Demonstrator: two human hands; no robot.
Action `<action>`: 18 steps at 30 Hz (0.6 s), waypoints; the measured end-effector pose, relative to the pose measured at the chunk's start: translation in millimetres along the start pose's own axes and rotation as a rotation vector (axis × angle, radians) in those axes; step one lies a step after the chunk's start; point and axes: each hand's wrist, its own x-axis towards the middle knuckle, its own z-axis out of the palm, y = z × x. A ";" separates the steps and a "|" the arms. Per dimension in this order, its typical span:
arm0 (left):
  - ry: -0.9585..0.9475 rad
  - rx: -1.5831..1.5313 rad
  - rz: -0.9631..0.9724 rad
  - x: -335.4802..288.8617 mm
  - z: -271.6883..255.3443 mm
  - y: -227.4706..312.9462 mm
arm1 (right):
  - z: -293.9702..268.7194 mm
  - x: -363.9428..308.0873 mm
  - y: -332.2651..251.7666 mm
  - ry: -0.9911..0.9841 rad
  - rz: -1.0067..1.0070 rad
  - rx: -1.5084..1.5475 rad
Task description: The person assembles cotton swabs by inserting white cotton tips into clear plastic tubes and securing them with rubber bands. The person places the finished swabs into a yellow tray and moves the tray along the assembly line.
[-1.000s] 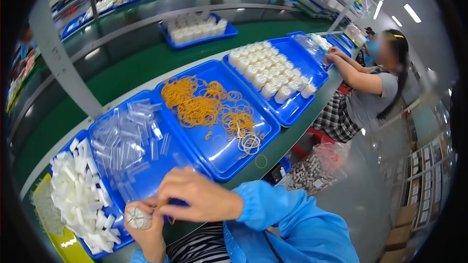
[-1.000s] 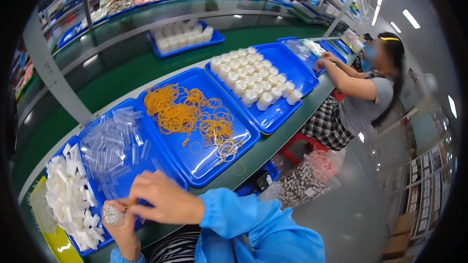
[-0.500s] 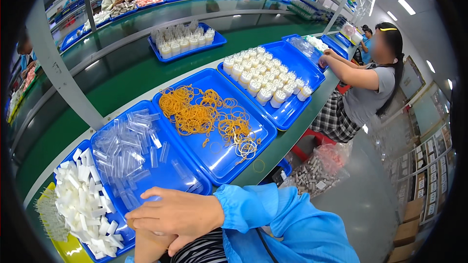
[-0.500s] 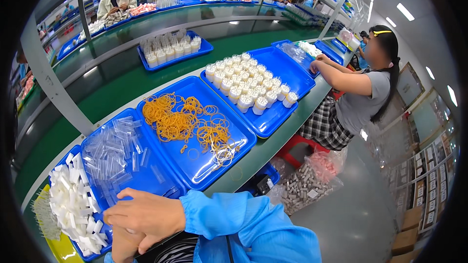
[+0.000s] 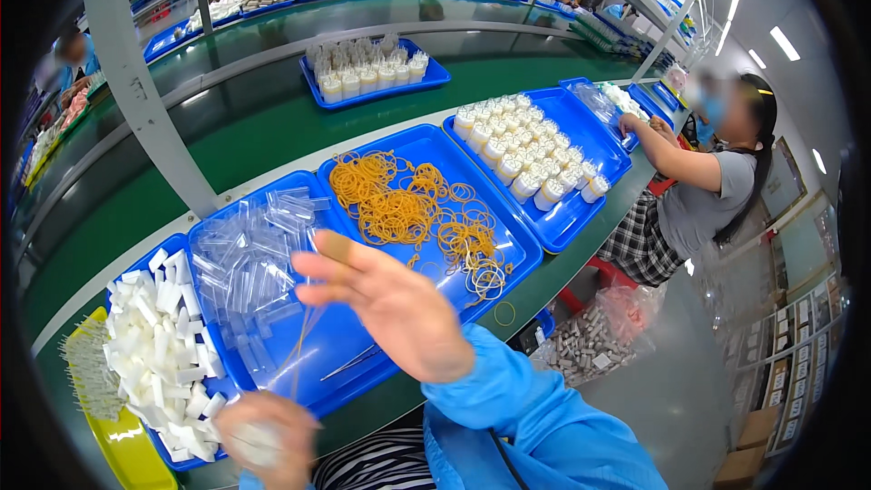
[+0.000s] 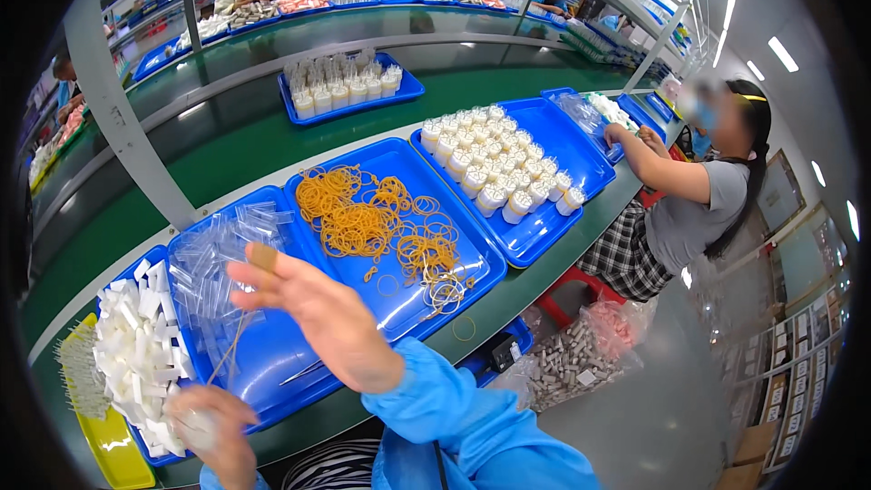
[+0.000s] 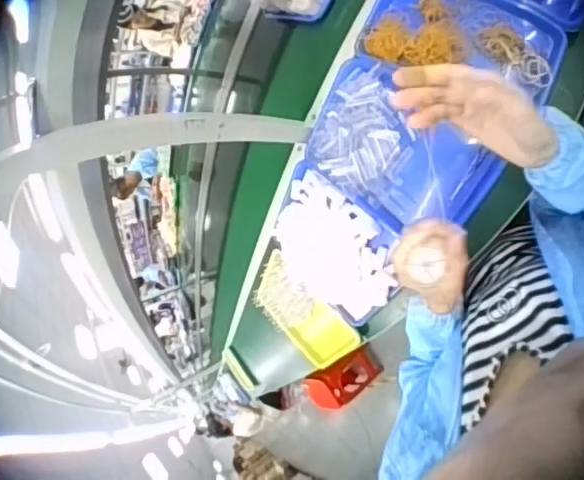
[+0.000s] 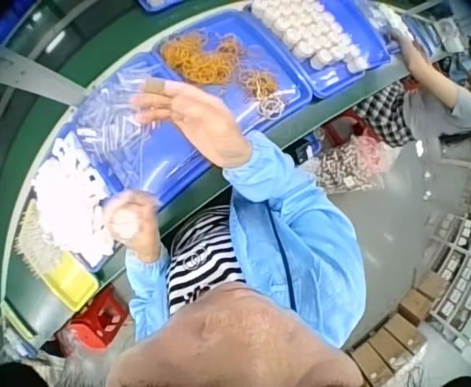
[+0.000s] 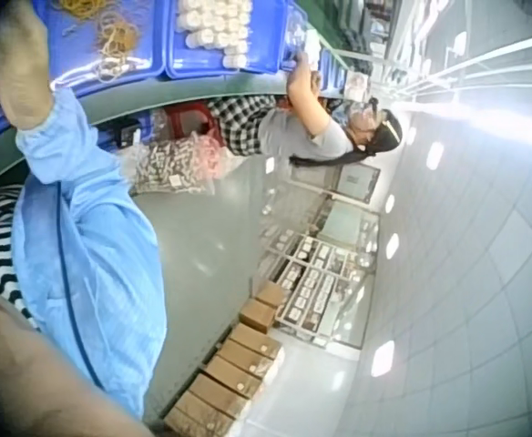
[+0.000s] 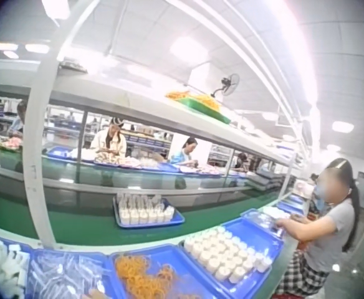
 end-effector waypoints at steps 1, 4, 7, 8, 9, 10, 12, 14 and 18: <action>-0.213 0.132 0.100 0.3 4.1 3.4 | -10.4 3.5 11.1 -0.046 -0.037 -0.404; -0.435 0.320 0.104 -13.0 4.0 -9.3 | -29.2 6.5 33.1 -0.152 0.015 -1.042; -0.029 0.364 -0.079 -27.0 -5.5 -30.6 | -21.0 -3.6 22.9 -0.245 0.200 -0.820; 0.043 0.487 -0.268 -23.8 -10.6 -33.5 | -10.9 -11.7 10.5 -0.342 0.142 -0.907; 0.034 0.594 -0.248 -21.8 -10.6 -31.0 | 3.4 -14.0 8.5 -0.488 0.084 -0.966; -0.003 0.691 -0.231 -16.1 -7.8 -32.2 | 12.7 -23.9 13.3 -0.554 -0.042 -1.151; -0.088 0.804 -0.215 -15.1 -7.4 -30.9 | 21.9 -29.8 13.7 -0.665 -0.103 -1.403; -0.182 0.683 -0.157 -13.5 -11.2 -29.5 | 2.7 -26.6 8.4 -0.650 -0.002 -1.478; -0.149 0.249 -0.441 -11.6 -33.2 -18.2 | 1.7 -32.0 -17.3 -0.863 0.231 -1.381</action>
